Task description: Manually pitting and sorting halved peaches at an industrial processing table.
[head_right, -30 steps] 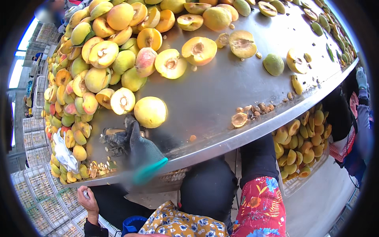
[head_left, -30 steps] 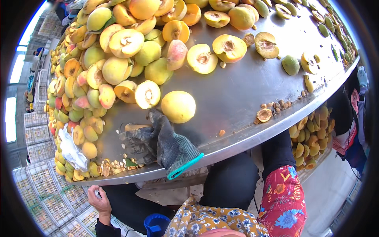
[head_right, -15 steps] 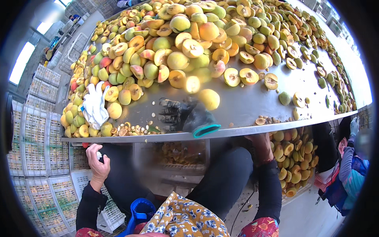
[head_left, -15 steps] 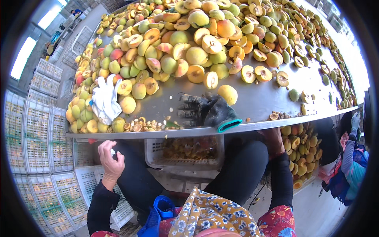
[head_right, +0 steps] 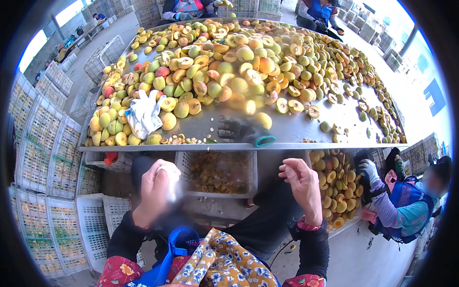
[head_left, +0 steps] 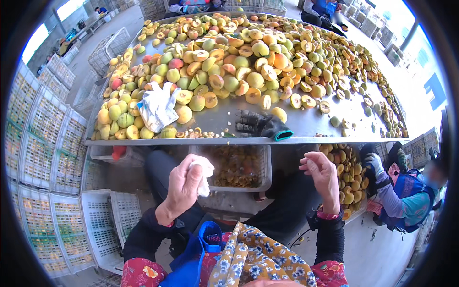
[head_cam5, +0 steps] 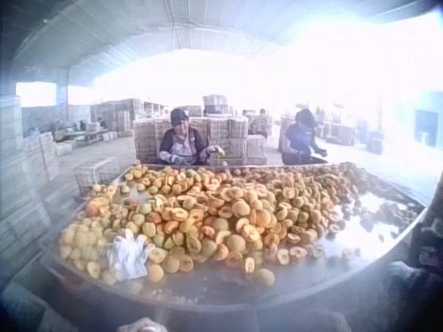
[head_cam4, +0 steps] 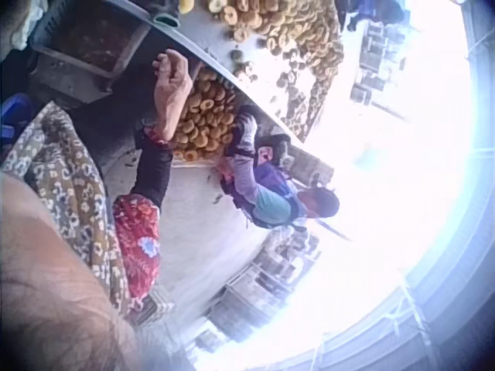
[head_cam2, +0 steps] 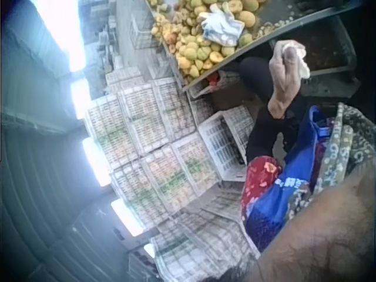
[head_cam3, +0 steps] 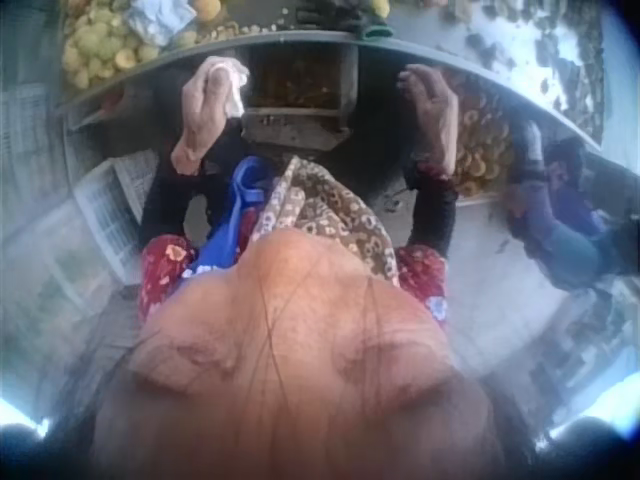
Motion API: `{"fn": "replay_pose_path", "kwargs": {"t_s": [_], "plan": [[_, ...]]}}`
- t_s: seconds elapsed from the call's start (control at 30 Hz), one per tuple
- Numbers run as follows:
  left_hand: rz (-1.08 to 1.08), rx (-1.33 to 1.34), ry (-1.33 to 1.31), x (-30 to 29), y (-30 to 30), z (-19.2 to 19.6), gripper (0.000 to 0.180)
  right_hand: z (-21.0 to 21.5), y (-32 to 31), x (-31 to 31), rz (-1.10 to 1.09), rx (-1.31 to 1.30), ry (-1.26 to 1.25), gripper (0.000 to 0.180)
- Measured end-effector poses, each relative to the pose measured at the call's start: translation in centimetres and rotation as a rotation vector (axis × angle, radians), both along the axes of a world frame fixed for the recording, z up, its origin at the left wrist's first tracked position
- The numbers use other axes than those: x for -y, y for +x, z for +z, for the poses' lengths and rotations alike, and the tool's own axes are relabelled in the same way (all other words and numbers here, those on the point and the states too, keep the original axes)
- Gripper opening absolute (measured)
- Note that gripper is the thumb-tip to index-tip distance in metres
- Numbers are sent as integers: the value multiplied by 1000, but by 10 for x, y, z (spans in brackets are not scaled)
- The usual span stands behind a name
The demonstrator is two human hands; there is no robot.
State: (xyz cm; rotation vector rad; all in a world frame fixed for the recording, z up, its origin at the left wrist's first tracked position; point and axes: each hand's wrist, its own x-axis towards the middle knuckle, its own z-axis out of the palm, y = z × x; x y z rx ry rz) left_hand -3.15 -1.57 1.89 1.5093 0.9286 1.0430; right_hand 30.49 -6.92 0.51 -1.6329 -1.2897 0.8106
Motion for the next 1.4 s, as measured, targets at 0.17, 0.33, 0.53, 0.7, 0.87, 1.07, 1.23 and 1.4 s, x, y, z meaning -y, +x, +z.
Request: {"fn": "replay_pose_path", "kwargs": {"t_s": [0.17,0.33,0.53,0.7,0.87,1.07,1.23,1.4], "plan": [[-607,656,129,45,2,61,44,-3,-51,3,291,215,5,14],[-656,482,282,67,-8,78,40,-15,-79,-4,419,309,-23,15],[-1092,596,130,53,-5,79,37,-22,-92,4,425,269,-176,15],[-1400,907,-682,53,5,82,38,-33,-96,10,387,320,-241,14],[-956,1100,-53,45,0,87,35,-33,-91,8,393,315,-272,15],[-847,222,309,5,-32,135,31,-46,-70,-10,261,317,-212,20],[-671,200,435,-3,-53,128,25,-51,-51,-60,-259,262,43,21],[-431,-397,396,-46,-8,65,27,-70,-6,-92,-299,723,-51,20]]}}
